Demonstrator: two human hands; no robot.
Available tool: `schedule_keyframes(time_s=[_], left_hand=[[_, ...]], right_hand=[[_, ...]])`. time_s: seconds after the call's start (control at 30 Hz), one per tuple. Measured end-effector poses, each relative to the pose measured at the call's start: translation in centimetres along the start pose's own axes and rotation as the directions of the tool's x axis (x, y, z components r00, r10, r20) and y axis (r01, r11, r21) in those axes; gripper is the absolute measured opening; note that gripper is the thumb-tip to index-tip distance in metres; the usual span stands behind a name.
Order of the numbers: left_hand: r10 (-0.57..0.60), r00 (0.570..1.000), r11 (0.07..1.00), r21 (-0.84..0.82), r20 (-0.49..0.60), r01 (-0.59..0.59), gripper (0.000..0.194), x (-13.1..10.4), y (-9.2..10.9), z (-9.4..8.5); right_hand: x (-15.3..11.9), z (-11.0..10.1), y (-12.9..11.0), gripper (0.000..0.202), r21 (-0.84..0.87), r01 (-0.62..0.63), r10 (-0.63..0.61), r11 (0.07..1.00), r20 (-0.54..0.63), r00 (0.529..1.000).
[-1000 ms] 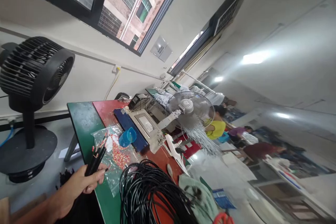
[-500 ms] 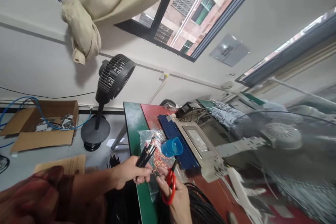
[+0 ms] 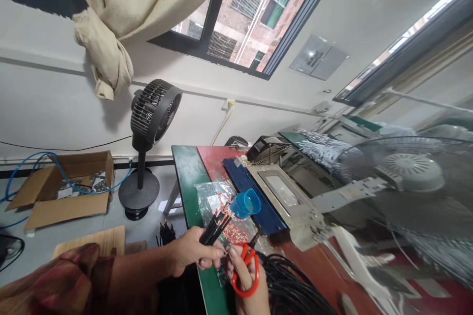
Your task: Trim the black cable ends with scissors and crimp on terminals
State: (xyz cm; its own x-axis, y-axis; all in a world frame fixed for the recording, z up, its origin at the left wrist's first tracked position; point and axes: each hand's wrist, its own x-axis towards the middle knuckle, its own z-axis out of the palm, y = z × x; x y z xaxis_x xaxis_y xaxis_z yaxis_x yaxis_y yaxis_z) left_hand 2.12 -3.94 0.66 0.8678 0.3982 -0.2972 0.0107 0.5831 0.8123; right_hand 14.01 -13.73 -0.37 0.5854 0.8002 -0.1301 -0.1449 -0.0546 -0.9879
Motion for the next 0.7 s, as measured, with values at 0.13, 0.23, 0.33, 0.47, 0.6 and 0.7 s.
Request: schedule_keyframes(time_s=[0.13, 0.23, 0.33, 0.47, 0.6, 0.7], left_hand=[[0.008, 0.997, 1.0, 0.014, -0.081, -0.007, 0.03, 0.4, -0.3, -0.3], [0.03, 0.992, 0.999, 0.018, -0.122, -0.028, 0.035, 0.5, -0.1, -0.5], [0.073, 0.988, 0.997, 0.041, -0.137, -0.068, 0.037, 0.5, 0.2, -0.5], [0.133, 0.975, 0.989, 0.088, -0.177, -0.118, 0.042, 0.8, 0.3, -0.1], [0.174, 0.942, 0.983, 0.105, -0.288, -0.15, 0.045, 1.2, 0.3, 0.0], [0.189, 0.926, 0.981, 0.098, -0.327, -0.166, 0.044, 1.3, 0.4, -0.2]], right_hand=[[0.2, -0.6, -0.2, 0.036, -0.026, -0.008, 0.006, 1.0, -0.051, 0.999], [0.7, -1.3, 0.2, 0.04, -0.083, -0.019, 0.017, 0.996, -0.035, 0.999], [1.2, -1.9, 1.2, 0.038, -0.147, 0.004, -0.001, 0.989, 0.021, 1.0], [1.4, -2.0, 2.3, 0.037, -0.229, 0.094, -0.068, 0.969, 0.119, 0.991], [0.8, -1.2, 2.3, 0.041, -0.243, 0.212, -0.19, 0.947, 0.11, 0.976], [0.5, -0.7, 2.0, 0.042, -0.333, 0.268, -0.217, 0.904, 0.181, 0.959]])
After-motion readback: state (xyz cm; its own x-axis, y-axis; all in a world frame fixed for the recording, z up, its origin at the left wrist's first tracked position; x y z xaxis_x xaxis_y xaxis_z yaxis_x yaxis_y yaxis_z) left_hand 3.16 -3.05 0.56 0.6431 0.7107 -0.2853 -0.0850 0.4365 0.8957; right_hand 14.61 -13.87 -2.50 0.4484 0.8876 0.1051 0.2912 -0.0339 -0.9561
